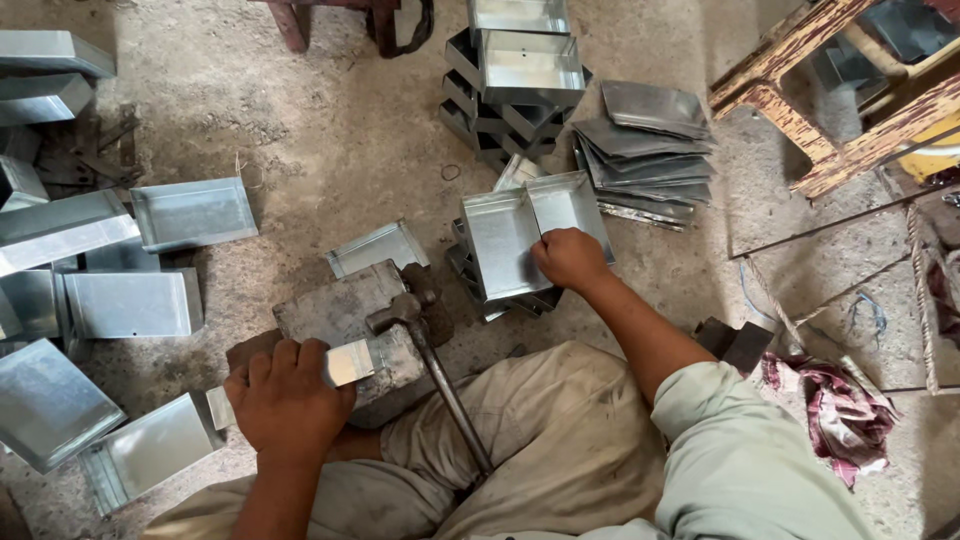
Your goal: The person sits on the floor and repeatedly hammers small rectangular metal boxes on a metal block to shape or flatten them. They pick up each box, position it on the block, strike it with a hammer, and then place it aside. The process is repeated for multiple boxes.
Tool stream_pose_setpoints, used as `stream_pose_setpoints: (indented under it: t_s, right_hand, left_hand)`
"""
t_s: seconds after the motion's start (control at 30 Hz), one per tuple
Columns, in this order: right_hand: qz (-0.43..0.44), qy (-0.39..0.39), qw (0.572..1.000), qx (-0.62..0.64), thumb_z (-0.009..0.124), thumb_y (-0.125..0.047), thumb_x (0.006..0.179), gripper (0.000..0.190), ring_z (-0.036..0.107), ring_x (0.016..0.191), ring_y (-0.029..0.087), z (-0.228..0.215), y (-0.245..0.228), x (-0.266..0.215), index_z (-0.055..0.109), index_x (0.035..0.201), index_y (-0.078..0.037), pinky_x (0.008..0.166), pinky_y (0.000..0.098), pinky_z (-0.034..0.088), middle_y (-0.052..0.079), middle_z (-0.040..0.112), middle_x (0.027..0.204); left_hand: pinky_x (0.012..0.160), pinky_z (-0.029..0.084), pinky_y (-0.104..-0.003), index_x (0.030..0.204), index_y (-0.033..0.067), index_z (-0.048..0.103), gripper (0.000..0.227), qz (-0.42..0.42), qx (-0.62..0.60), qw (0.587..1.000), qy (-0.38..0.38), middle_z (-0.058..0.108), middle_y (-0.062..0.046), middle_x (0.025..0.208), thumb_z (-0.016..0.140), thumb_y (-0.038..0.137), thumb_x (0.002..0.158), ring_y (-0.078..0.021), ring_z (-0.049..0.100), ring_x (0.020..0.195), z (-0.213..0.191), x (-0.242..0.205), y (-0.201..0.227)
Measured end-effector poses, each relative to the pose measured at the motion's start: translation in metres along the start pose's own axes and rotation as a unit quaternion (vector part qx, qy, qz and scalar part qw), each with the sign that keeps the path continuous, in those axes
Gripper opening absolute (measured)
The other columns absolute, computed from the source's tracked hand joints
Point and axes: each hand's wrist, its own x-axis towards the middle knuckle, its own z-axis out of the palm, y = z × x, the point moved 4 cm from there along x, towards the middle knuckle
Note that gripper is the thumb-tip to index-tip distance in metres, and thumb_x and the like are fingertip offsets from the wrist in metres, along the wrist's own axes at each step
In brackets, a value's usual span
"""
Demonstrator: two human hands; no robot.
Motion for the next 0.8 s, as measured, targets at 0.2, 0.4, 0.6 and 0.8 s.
stream_pose_setpoints:
  t_s: [0.2,0.4,0.6,0.8]
  right_hand:
    - [0.059,-0.025,0.997,0.038,0.069,-0.057,0.090,0.050,0.072,0.078,0.032,-0.071,-0.005,0.041,0.076,0.096,-0.008,0.071,0.0462,0.056,0.014,0.075,0.086]
    - [-0.111,0.100,0.989,0.006,0.091,-0.053,0.077,0.104,0.033,0.141,0.050,-0.102,0.013,0.176,0.042,0.157,-0.008,0.115,0.0560,0.030,0.029,0.039,0.154]
    - [-0.071,-0.011,0.991,-0.110,0.094,-0.048,0.061,0.126,0.018,0.151,0.050,-0.079,0.027,0.285,0.029,0.164,-0.015,0.116,0.0671,0.019,0.023,0.024,0.167]
    - [-0.107,-0.005,0.985,-0.136,0.095,-0.042,0.055,0.130,0.030,0.146,0.047,-0.094,0.003,0.285,0.031,0.166,-0.019,0.121,0.0638,0.020,0.024,0.036,0.158]
  left_hand:
    - [0.088,0.044,-0.049,0.089,0.0169,0.071,0.042,0.003,0.013,1.000,-0.012,0.065,-0.003,0.092,0.081,0.031,0.051,-0.0266,0.062,0.089,0.001,0.001,-0.001]
    - [0.088,0.042,-0.046,0.089,0.0177,0.069,0.030,0.005,-0.011,1.000,-0.015,0.061,-0.002,0.090,0.083,0.029,0.064,-0.0266,0.058,0.087,-0.001,0.008,-0.002]
    - [0.086,0.040,-0.047,0.091,0.0162,0.073,0.049,-0.013,-0.039,0.998,-0.045,0.064,-0.003,0.091,0.080,0.030,0.044,-0.0264,0.058,0.084,-0.007,0.013,0.000]
    - [0.087,0.042,-0.044,0.086,0.0165,0.070,0.039,-0.019,-0.037,0.999,-0.022,0.064,-0.002,0.091,0.074,0.021,0.048,-0.0247,0.056,0.082,-0.002,0.013,-0.002]
